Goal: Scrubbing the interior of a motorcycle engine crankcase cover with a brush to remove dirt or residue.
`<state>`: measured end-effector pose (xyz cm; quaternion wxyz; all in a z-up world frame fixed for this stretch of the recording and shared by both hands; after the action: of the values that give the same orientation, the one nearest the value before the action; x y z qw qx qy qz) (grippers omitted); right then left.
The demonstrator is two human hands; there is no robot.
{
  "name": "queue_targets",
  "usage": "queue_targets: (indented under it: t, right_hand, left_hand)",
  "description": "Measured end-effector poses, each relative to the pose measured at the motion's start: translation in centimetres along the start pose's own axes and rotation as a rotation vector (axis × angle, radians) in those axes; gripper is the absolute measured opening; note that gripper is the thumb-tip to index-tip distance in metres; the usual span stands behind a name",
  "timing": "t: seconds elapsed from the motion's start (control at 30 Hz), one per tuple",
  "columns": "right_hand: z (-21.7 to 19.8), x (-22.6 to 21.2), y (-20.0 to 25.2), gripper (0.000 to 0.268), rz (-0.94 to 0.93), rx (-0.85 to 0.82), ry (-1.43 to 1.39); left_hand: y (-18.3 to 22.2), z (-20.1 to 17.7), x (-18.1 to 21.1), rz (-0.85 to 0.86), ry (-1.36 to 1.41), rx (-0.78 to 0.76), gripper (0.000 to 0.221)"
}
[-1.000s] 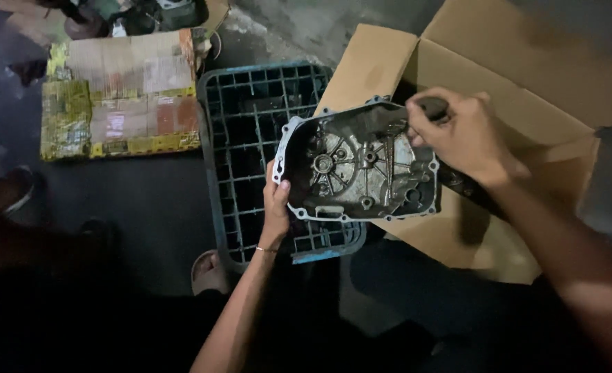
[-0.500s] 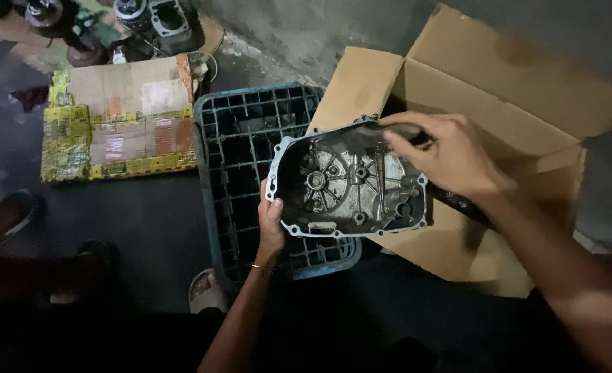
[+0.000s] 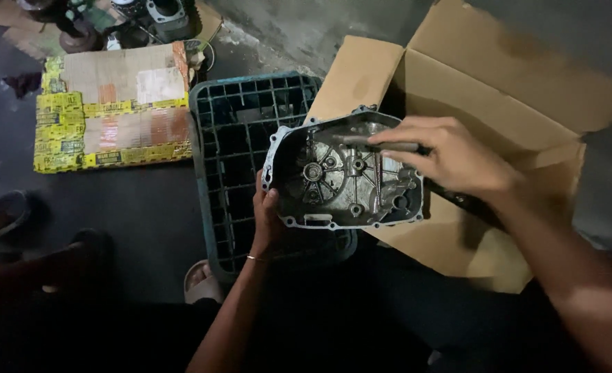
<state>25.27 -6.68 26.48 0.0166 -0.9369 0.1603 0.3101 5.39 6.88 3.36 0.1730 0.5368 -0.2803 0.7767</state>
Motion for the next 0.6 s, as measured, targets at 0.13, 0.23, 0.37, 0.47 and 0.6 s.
queue_targets:
  t: [0.13, 0.23, 0.37, 0.47, 0.6]
  right_hand:
    - [-2.1, 0.4, 1.2, 0.031, -0.002, 0.019, 0.175]
    - [-3.2, -0.1, 2.1, 0.026, -0.052, 0.083, 0.105]
    - [-1.5, 0.1, 2.2, 0.029, -0.129, 0.006, 0.124]
    - [-0.7, -0.9, 1.8, 0.037, -0.289, 0.027, 0.135]
    - [0.5, 0.4, 0.7, 0.035, -0.278, 0.047, 0.312]
  left_hand:
    - [0.2, 0.6, 1.6, 0.046, -0.027, -0.033, 0.068]
    - [-0.2, 0.4, 1.4, 0.111, -0.099, -0.038, 0.066]
    - [0.7, 0.0, 0.5, 0.089, -0.091, -0.072, 0.066]
    - [-0.1, 1.1, 2.7, 0.110, -0.060, -0.078, 0.067]
    - [0.3, 1.4, 3.2, 0.024, -0.008, -0.047, 0.072]
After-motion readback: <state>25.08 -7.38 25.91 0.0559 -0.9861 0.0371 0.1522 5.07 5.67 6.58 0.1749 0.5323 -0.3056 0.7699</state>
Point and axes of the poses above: each hand's wrist, its own y-axis away from the middle knuckle, its own z-axis out of the palm, x = y × z, the point moved 9 cm from there along -y, towards the middle knuckle, and after that the axes turned 8 degrees about z, right-handed, at the moved point
